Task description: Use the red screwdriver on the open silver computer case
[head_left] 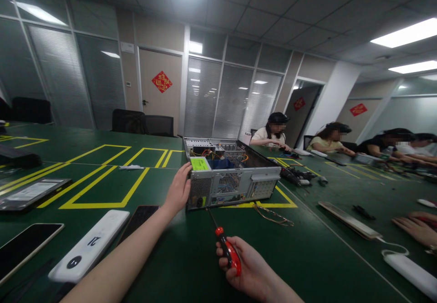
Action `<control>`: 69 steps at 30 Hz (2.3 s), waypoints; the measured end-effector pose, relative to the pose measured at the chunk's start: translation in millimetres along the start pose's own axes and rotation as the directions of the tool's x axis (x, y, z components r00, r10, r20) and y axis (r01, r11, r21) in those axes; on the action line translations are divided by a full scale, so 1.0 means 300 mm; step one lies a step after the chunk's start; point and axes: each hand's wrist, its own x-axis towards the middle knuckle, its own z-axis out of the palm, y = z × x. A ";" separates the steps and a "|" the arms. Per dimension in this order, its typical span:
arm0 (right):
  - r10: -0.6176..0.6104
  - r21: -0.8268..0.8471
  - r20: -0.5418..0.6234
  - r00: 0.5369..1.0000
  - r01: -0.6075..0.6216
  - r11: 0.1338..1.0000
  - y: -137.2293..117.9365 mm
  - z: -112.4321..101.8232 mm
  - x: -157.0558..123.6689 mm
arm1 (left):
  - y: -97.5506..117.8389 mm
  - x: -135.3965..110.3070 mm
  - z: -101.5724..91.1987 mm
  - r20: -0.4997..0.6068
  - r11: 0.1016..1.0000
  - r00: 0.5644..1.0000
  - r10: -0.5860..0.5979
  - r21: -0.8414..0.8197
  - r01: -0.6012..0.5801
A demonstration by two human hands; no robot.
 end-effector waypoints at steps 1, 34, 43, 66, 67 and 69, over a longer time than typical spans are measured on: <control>-0.003 -0.006 0.005 1.000 0.003 1.000 0.003 0.002 -0.003 | 0.000 0.000 0.000 -0.003 1.000 1.000 0.004 -0.002 -0.004; -0.179 -0.222 0.212 0.961 0.226 0.949 -0.030 0.166 -0.050 | -0.011 0.002 0.012 -0.007 1.000 1.000 0.027 0.011 -0.027; -0.150 -0.139 0.210 0.966 0.181 0.974 -0.040 0.182 -0.069 | -0.005 0.002 0.009 -0.001 1.000 1.000 0.018 0.016 -0.018; -0.019 0.068 0.307 0.951 -0.002 0.998 -0.009 0.185 -0.048 | -0.006 0.001 0.012 0.003 1.000 1.000 0.022 0.007 -0.022; -0.022 0.070 0.298 0.954 0.002 0.998 -0.011 0.186 -0.049 | -0.006 0.001 0.012 0.002 1.000 1.000 0.022 0.006 -0.022; -0.053 0.072 0.261 0.964 0.035 0.997 -0.012 0.191 -0.052 | -0.006 0.000 0.011 0.000 1.000 1.000 0.020 0.006 -0.020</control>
